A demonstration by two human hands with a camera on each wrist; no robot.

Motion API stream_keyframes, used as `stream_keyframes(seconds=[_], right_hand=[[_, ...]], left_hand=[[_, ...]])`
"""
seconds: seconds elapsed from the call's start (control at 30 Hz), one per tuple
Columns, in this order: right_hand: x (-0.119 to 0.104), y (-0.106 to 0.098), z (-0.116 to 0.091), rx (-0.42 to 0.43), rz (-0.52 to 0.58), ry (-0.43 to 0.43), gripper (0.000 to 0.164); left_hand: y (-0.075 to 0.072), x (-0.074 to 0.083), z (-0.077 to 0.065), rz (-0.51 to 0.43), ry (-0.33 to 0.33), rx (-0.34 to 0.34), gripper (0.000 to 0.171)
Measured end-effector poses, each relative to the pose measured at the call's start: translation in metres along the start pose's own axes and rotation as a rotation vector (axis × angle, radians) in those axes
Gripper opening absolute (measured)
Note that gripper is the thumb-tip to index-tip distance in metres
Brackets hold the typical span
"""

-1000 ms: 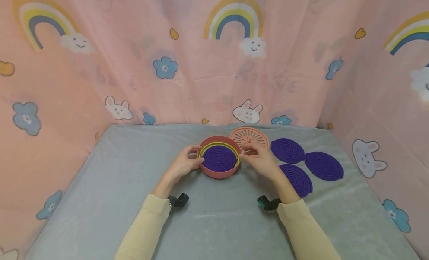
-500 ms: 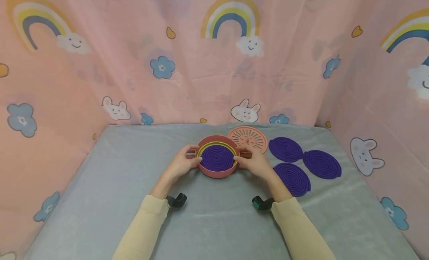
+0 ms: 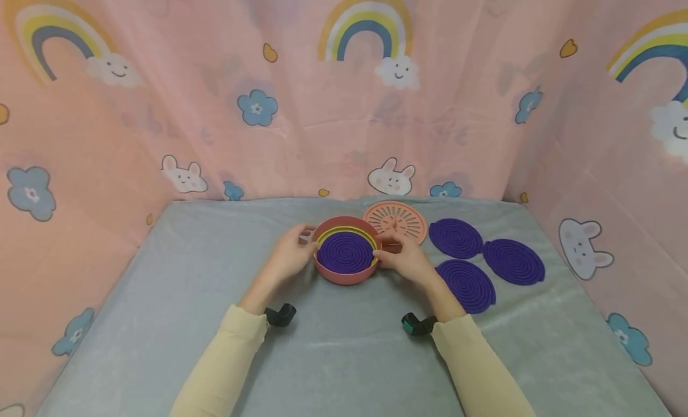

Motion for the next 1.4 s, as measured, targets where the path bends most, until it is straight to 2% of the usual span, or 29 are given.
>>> stream_keyframes(seconds=[0.13, 0.23, 0.37, 0.53, 0.77, 1.07, 1.2, 1.4], right_hand=[[-0.003, 0.001, 0.0, -0.001, -0.003, -0.006, 0.045], [-0.004, 0.002, 0.0, -0.004, -0.004, -0.007, 0.045], [-0.004, 0.002, 0.0, -0.016, -0.005, -0.007, 0.045], [-0.004, -0.001, -0.001, -0.016, -0.015, 0.003, 0.046], [-0.004, 0.001, 0.0, -0.017, 0.007, 0.009, 0.047], [-0.004, 0.002, -0.003, -0.027, 0.022, 0.018, 0.047], [-0.005, 0.003, -0.004, -0.023, 0.018, 0.017, 0.046], [-0.004, 0.002, -0.003, -0.014, 0.008, 0.019, 0.046]], left_hand=[[-0.007, 0.02, 0.005, 0.075, 0.079, 0.019, 0.04], [-0.007, 0.033, 0.01, 0.107, 0.123, 0.017, 0.038], [0.003, 0.044, 0.021, 0.1, 0.167, -0.007, 0.038], [0.022, 0.049, 0.035, 0.084, 0.193, -0.045, 0.038], [0.043, 0.046, 0.05, 0.199, 0.165, -0.069, 0.047], [0.066, 0.035, 0.054, 0.287, 0.096, -0.15, 0.061], [0.07, 0.031, 0.055, 0.304, 0.07, -0.172, 0.062], [0.071, 0.033, 0.053, 0.333, 0.059, -0.19, 0.06]])
Point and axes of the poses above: each hand's wrist, its own z-axis towards the middle knuckle, its own y-axis out of the palm, x = y × z, the point moved 10 cm from there along z, towards the middle knuckle, and after that the axes turned 6 degrees about y, right-handed, at the moved point
